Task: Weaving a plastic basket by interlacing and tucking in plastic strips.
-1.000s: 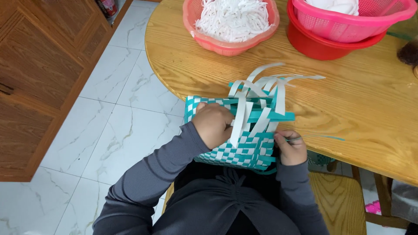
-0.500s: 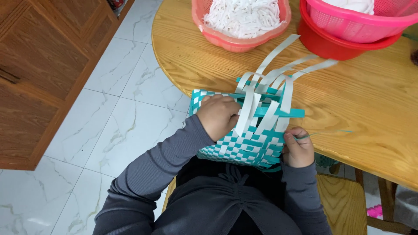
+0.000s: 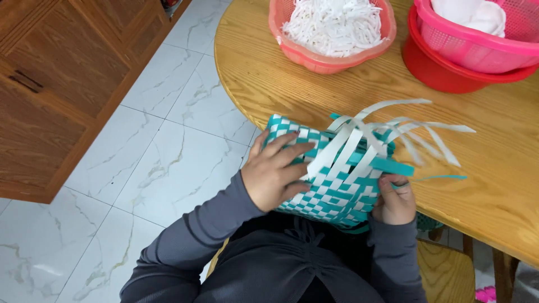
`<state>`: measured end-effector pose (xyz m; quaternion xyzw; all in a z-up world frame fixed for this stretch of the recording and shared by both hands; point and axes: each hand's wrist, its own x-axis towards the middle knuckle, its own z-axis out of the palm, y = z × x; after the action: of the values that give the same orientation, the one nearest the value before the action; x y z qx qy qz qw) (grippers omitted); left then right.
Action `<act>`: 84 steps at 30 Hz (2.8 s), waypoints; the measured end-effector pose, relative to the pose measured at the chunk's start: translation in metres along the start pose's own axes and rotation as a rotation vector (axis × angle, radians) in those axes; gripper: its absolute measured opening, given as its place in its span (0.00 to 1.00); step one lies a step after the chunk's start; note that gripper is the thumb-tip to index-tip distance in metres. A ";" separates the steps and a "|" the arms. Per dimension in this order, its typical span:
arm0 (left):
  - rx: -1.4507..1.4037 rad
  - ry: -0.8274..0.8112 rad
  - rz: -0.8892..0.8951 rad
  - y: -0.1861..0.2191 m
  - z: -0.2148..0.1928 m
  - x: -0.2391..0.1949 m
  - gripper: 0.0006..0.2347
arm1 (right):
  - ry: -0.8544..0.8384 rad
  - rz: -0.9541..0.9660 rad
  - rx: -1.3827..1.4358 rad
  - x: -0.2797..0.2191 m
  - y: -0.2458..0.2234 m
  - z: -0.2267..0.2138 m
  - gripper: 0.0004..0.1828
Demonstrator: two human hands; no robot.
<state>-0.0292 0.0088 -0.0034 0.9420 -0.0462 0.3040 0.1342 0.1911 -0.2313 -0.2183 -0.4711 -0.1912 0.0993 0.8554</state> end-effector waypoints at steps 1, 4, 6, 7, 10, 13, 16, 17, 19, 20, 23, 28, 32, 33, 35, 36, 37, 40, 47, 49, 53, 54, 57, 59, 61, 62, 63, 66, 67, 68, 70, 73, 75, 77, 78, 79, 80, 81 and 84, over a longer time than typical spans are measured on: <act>0.003 0.005 0.000 -0.006 0.002 0.004 0.13 | -0.005 -0.003 0.001 0.009 -0.008 0.000 0.04; -0.040 0.087 0.042 -0.026 0.004 0.020 0.12 | -0.070 -0.014 0.069 0.034 -0.055 0.029 0.04; -0.188 0.115 0.176 -0.040 0.002 0.033 0.18 | -0.066 0.222 -0.140 0.045 -0.117 0.082 0.05; -0.183 0.123 0.180 -0.040 -0.002 0.040 0.18 | -0.072 0.215 -0.139 0.053 -0.124 0.088 0.05; -0.308 0.089 0.169 -0.043 -0.004 0.052 0.17 | 0.011 0.327 -0.226 0.078 -0.129 0.091 0.05; -0.174 0.031 0.063 -0.050 0.017 0.046 0.27 | 0.007 0.230 -0.412 0.092 -0.091 0.065 0.07; -0.064 -0.190 -0.186 -0.052 0.032 0.043 0.37 | 0.059 0.331 -0.403 0.083 -0.058 0.039 0.06; -0.040 -0.266 -0.197 -0.052 0.029 0.045 0.36 | 0.058 0.336 -0.454 0.082 -0.050 0.030 0.08; -0.011 -0.335 -0.209 -0.051 0.029 0.051 0.35 | 0.051 0.335 -0.505 0.084 -0.044 0.023 0.11; 0.009 -0.300 -0.194 -0.051 0.030 0.055 0.35 | 0.020 0.309 -0.467 0.086 -0.047 0.025 0.09; -0.031 -0.220 -0.137 -0.052 0.034 0.060 0.31 | -0.015 0.287 -0.323 0.085 -0.050 0.024 0.06; -0.154 -0.082 0.015 -0.039 0.023 0.061 0.25 | 0.002 0.404 -0.228 0.072 -0.052 0.012 0.07; -0.154 -0.058 0.038 -0.023 0.013 0.052 0.23 | 0.066 0.404 -0.109 0.045 -0.082 0.037 0.07; -0.137 -0.033 0.047 -0.020 0.012 0.049 0.22 | 0.039 0.430 0.084 0.038 -0.093 0.050 0.05; -0.149 -0.015 0.054 -0.009 0.003 0.045 0.22 | 0.133 0.589 0.039 0.033 -0.110 0.071 0.16; -0.158 0.011 0.067 -0.002 -0.002 0.042 0.23 | 0.216 0.742 -0.003 0.031 -0.119 0.082 0.29; -0.160 0.010 0.061 0.003 -0.009 0.042 0.23 | 0.217 0.747 -0.005 0.028 -0.113 0.065 0.29; -0.137 0.062 0.069 0.018 -0.022 0.034 0.26 | -0.284 0.518 0.633 0.013 -0.109 0.046 0.25; -0.107 0.222 0.033 0.027 -0.014 0.009 0.22 | 0.176 0.538 0.072 -0.018 -0.119 0.050 0.18; -0.135 0.267 0.044 0.029 -0.015 0.005 0.20 | 0.264 0.574 -0.100 -0.027 -0.143 0.076 0.29; -0.265 0.377 0.095 0.028 -0.004 -0.010 0.16 | 0.160 0.347 -0.027 -0.047 -0.091 -0.003 0.31; -0.311 0.397 0.081 0.027 0.000 -0.016 0.17 | 0.083 0.111 0.176 -0.063 -0.068 -0.053 0.28; -0.305 0.444 0.072 0.021 0.009 -0.022 0.16 | 0.081 0.381 0.154 -0.055 -0.110 0.025 0.34; -0.320 0.462 0.078 0.021 0.012 -0.024 0.15 | 0.148 0.437 0.025 -0.052 -0.133 0.064 0.37; -0.332 0.483 0.087 0.020 0.014 -0.026 0.13 | 0.209 0.495 -0.101 -0.054 -0.136 0.064 0.40; -0.338 0.483 0.092 0.020 0.015 -0.027 0.12 | 0.107 0.394 -0.031 -0.059 -0.127 0.043 0.21; -0.346 0.482 0.097 0.020 0.015 -0.027 0.12 | 0.001 0.300 0.042 -0.063 -0.119 0.023 0.10; -0.339 0.487 0.086 0.022 0.014 -0.029 0.10 | -0.066 0.148 0.123 -0.060 -0.117 0.034 0.09; -0.340 0.486 0.083 0.024 0.013 -0.029 0.10 | -0.065 0.150 0.123 -0.061 -0.122 0.042 0.09; -0.287 0.485 0.068 0.026 0.013 -0.028 0.10 | 0.051 0.254 0.052 -0.062 -0.127 0.050 0.24; -0.233 0.486 0.052 0.030 0.008 -0.027 0.10 | 0.162 0.360 -0.017 -0.065 -0.124 0.045 0.42; -0.118 0.413 0.015 0.035 -0.004 -0.022 0.11 | 0.034 0.217 0.147 -0.074 -0.106 0.001 0.24; -0.064 0.366 0.040 0.037 -0.011 -0.019 0.19 | 0.131 0.265 -0.230 -0.083 -0.098 -0.035 0.13; -0.075 0.356 0.012 0.040 -0.013 -0.019 0.18 | 0.148 0.234 -0.199 -0.076 -0.112 -0.001 0.19; -0.088 0.346 -0.013 0.042 -0.015 -0.019 0.17 | 0.167 0.201 -0.168 -0.073 -0.119 0.016 0.30; -0.088 0.345 -0.014 0.043 -0.015 -0.020 0.17 | 0.168 0.202 -0.168 -0.073 -0.122 0.020 0.30; -0.088 0.332 -0.034 0.044 -0.016 -0.021 0.16 | 0.168 0.211 -0.221 -0.073 -0.125 0.024 0.36; -0.088 0.320 -0.054 0.045 -0.016 -0.021 0.16 | 0.168 0.219 -0.273 -0.072 -0.128 0.028 0.43; -0.109 0.291 -0.105 0.048 -0.018 -0.021 0.15 | 0.190 0.306 -0.117 -0.071 -0.126 0.026 0.44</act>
<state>-0.0645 -0.0317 0.0092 0.8806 0.0066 0.4267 0.2061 0.1139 -0.3036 -0.1158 -0.5510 -0.0412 0.1718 0.8156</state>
